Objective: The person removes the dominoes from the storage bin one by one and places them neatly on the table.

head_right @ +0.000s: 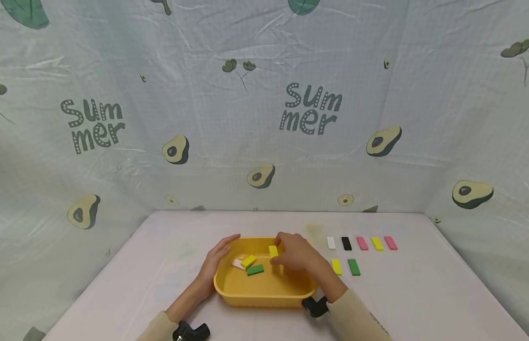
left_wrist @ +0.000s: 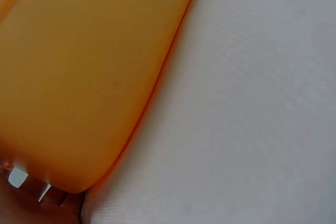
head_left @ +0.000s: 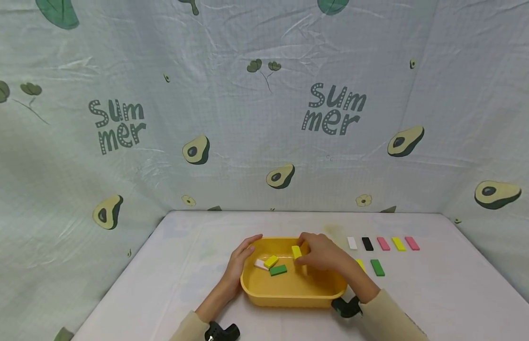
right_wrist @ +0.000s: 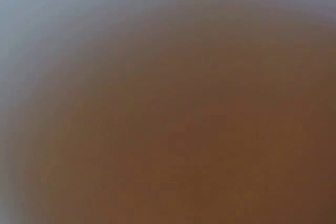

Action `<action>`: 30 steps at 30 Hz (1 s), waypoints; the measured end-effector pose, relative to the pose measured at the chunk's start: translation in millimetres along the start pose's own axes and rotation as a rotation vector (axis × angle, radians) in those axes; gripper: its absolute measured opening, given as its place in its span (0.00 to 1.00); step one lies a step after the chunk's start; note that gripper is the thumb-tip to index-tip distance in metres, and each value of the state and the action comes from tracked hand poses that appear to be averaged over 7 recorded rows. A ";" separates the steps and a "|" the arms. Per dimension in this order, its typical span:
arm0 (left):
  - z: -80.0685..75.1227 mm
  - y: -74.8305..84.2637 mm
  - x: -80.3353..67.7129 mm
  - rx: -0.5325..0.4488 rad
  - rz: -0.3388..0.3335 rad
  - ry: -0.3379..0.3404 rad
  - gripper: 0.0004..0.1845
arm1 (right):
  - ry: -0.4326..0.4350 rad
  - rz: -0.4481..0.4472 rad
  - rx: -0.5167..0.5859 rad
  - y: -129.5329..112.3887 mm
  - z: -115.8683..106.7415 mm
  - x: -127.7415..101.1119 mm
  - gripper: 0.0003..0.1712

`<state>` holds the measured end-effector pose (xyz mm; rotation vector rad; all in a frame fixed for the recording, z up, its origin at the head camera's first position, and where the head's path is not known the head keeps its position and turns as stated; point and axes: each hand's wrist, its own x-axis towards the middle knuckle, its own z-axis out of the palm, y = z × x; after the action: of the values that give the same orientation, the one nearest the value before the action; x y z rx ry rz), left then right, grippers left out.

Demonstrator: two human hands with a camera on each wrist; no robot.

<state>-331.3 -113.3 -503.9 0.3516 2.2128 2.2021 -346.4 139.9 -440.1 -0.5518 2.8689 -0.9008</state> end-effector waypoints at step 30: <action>-3.2 -3.5 3.7 -0.015 0.022 -0.033 0.26 | 0.026 -0.088 0.091 18.1 -71.0 -27.5 0.29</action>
<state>-336.0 -115.8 -506.7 0.4114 2.1860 2.2056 -339.6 201.8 -392.6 -0.6660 2.8293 -1.0530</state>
